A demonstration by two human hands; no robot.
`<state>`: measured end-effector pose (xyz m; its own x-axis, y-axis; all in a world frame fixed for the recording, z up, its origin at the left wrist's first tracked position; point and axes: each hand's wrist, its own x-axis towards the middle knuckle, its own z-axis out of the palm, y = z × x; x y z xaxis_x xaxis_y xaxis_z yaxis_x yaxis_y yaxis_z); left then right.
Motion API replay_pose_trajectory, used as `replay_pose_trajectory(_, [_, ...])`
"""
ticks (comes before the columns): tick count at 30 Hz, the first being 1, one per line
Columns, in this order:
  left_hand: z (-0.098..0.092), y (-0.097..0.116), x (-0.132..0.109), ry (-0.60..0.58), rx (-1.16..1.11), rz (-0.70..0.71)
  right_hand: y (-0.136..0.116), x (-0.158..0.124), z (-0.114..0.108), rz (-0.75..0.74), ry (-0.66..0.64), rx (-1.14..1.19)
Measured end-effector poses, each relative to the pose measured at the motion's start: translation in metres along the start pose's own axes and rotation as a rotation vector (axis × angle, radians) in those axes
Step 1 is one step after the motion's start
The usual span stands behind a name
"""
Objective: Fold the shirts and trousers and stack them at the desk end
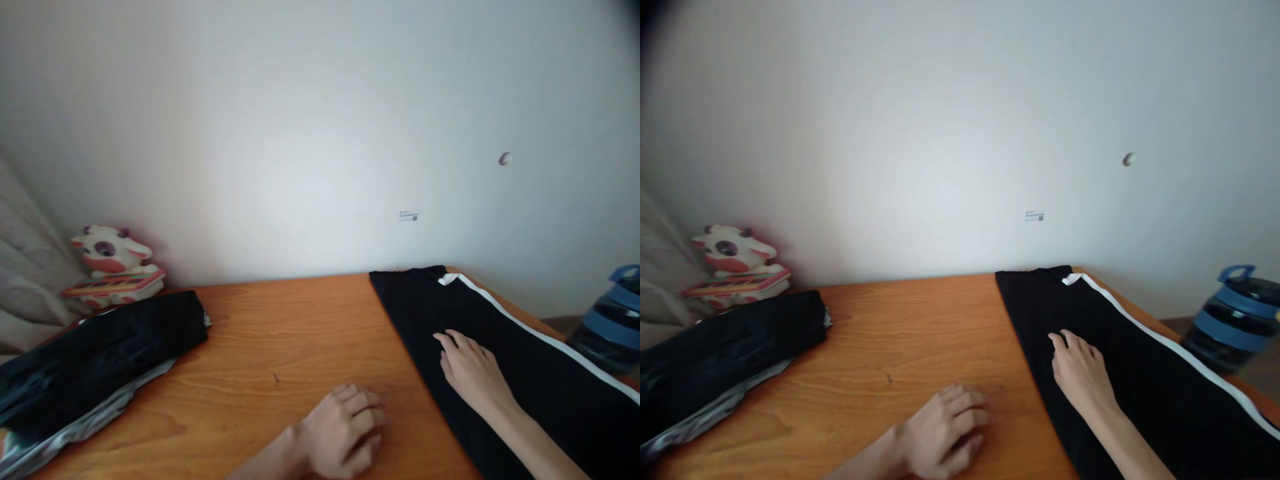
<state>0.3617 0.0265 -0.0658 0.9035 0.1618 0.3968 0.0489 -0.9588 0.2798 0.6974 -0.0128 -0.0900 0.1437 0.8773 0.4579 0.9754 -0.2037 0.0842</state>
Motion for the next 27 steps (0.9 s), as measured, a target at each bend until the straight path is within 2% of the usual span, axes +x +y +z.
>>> replay_pose_trajectory(5, [-0.052,-0.031,-0.065,0.054,0.145,-0.303,-0.101,0.021,0.009,-0.264,0.189,0.295])
replay_pose_trajectory(9, [-0.082,-0.050,-0.116,0.106,0.250,-0.499,-0.181,0.031,0.025,-0.388,0.266,0.448])
replay_pose_trajectory(12, [-0.095,-0.064,-0.142,0.166,0.291,-0.641,-0.227,0.042,0.027,-0.420,0.228,0.501])
replay_pose_trajectory(15, [-0.097,-0.076,-0.154,0.249,0.293,-0.799,-0.262,0.052,0.024,-0.388,0.186,0.585])
replay_pose_trajectory(18, [-0.092,-0.079,-0.158,0.275,0.255,-0.844,-0.279,0.052,0.025,-0.346,0.104,0.714])
replay_pose_trajectory(23, [-0.087,-0.075,-0.160,0.319,0.221,-0.858,-0.272,0.044,0.029,-0.369,-0.066,0.866])
replay_pose_trajectory(27, [-0.097,-0.083,-0.168,0.435,0.269,-1.065,-0.264,0.043,0.029,-0.360,-0.109,0.908])
